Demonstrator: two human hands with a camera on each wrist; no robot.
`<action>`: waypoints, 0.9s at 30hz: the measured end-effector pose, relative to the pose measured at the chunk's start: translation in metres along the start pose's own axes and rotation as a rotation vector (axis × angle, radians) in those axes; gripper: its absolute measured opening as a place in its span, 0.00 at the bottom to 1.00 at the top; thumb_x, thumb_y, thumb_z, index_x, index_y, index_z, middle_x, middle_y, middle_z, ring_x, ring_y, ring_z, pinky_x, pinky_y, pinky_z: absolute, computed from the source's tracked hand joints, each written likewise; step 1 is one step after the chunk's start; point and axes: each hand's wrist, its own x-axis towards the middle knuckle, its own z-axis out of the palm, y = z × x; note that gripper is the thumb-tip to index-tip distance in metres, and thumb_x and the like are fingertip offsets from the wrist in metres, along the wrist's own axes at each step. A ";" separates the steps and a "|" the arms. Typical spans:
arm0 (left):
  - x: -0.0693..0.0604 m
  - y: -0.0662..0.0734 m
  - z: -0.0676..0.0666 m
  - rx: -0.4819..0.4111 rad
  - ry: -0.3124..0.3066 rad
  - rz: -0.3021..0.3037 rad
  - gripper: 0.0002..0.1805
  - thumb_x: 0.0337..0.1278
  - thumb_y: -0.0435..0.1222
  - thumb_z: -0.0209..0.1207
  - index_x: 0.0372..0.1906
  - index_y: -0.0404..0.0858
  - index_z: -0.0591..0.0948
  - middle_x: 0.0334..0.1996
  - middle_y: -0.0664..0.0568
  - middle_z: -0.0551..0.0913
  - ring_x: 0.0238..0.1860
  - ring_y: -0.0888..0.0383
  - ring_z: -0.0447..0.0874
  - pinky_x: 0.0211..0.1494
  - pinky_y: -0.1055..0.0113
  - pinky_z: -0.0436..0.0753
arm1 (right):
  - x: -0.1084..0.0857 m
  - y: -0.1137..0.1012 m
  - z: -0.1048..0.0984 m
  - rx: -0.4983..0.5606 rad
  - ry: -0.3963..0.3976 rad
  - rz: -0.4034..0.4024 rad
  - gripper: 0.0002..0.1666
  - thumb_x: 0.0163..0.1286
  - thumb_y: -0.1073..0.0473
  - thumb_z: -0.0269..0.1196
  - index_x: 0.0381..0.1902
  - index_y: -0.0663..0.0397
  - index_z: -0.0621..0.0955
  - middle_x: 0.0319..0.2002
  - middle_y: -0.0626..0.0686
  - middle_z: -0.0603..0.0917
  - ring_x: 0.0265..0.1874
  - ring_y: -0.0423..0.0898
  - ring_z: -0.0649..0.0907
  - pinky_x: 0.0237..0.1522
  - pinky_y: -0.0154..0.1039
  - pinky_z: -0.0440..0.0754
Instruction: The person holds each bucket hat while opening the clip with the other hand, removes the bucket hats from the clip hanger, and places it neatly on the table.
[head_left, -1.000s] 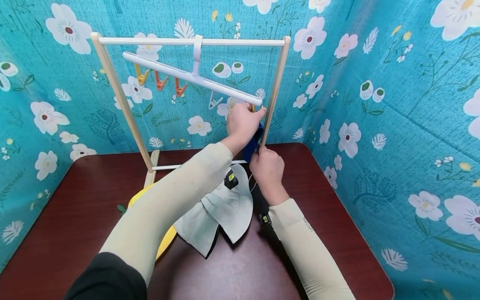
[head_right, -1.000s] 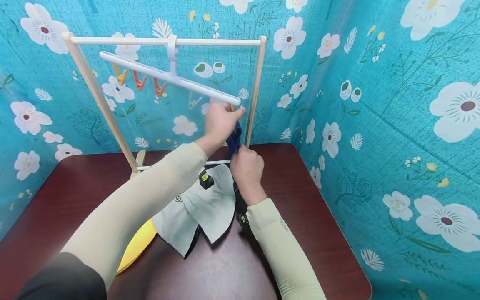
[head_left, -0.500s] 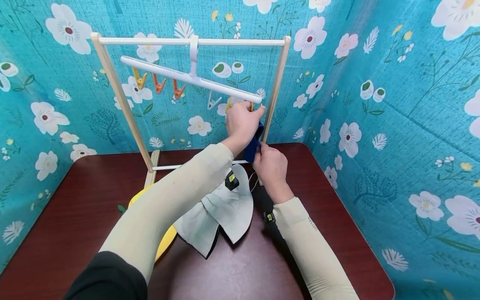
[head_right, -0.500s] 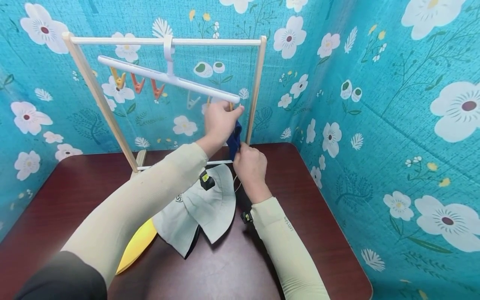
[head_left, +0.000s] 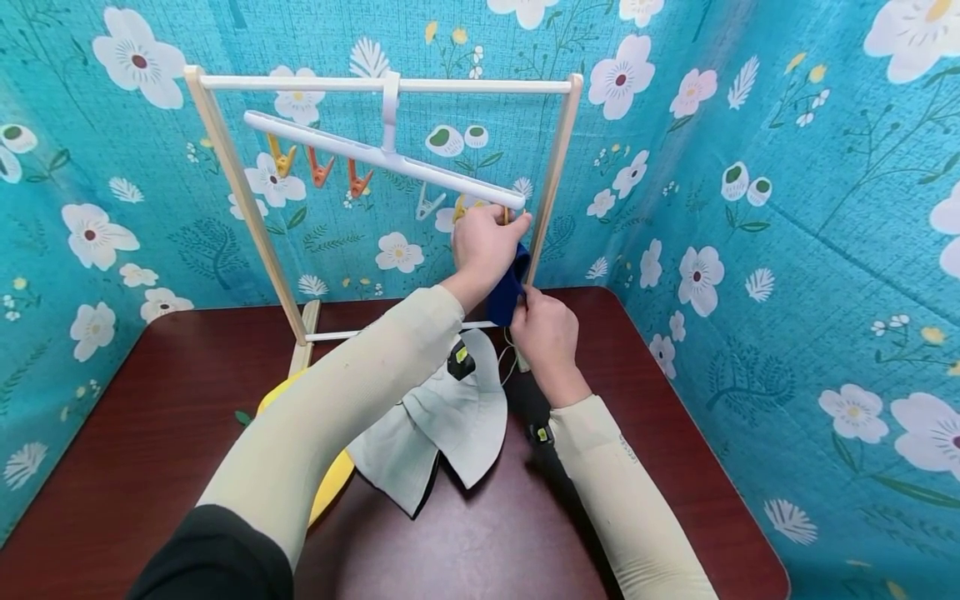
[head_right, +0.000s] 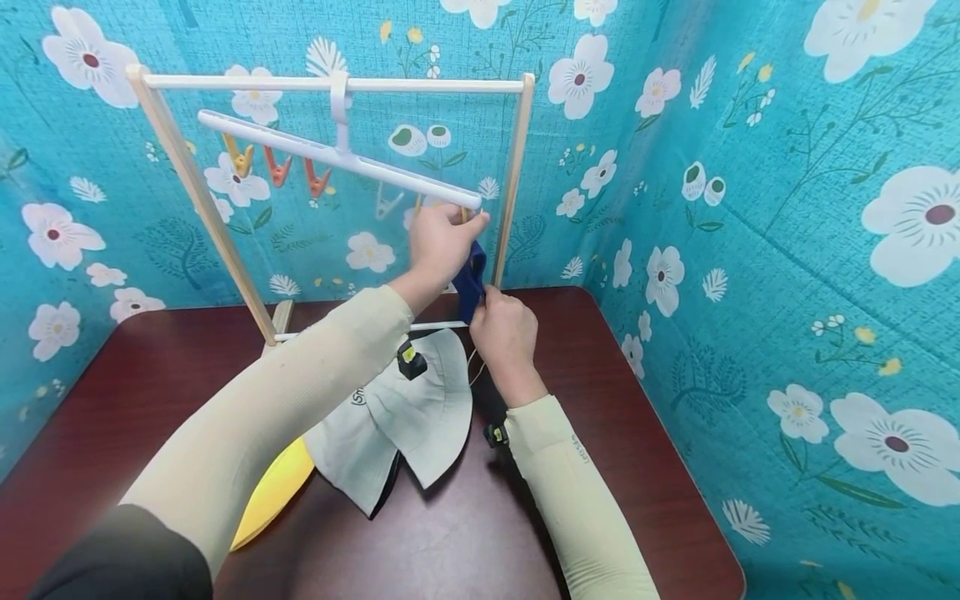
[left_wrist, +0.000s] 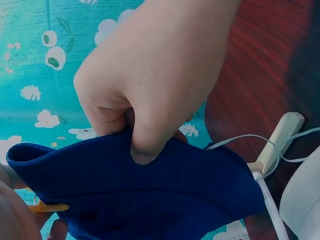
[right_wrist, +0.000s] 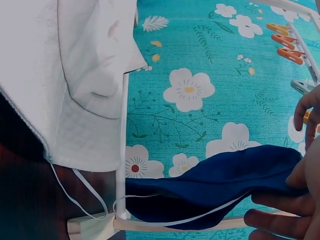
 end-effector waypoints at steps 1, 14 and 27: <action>0.000 0.000 0.000 0.002 -0.002 0.003 0.24 0.67 0.56 0.63 0.22 0.45 0.78 0.13 0.56 0.65 0.21 0.55 0.68 0.27 0.65 0.60 | -0.001 0.000 0.000 0.001 -0.001 0.000 0.15 0.74 0.59 0.60 0.52 0.58 0.88 0.35 0.59 0.91 0.27 0.53 0.87 0.26 0.50 0.84; 0.000 -0.001 0.000 -0.014 -0.044 0.041 0.25 0.68 0.55 0.62 0.19 0.45 0.74 0.12 0.56 0.63 0.18 0.55 0.65 0.23 0.67 0.58 | -0.003 0.009 0.002 0.019 0.017 0.009 0.15 0.75 0.59 0.60 0.51 0.58 0.88 0.33 0.59 0.90 0.27 0.53 0.87 0.26 0.50 0.84; 0.004 -0.009 0.003 -0.055 -0.057 0.068 0.30 0.68 0.55 0.63 0.17 0.44 0.65 0.12 0.57 0.58 0.15 0.57 0.59 0.21 0.68 0.55 | -0.011 0.014 0.004 0.031 0.063 -0.009 0.14 0.74 0.59 0.60 0.50 0.57 0.89 0.30 0.58 0.89 0.26 0.53 0.86 0.24 0.49 0.82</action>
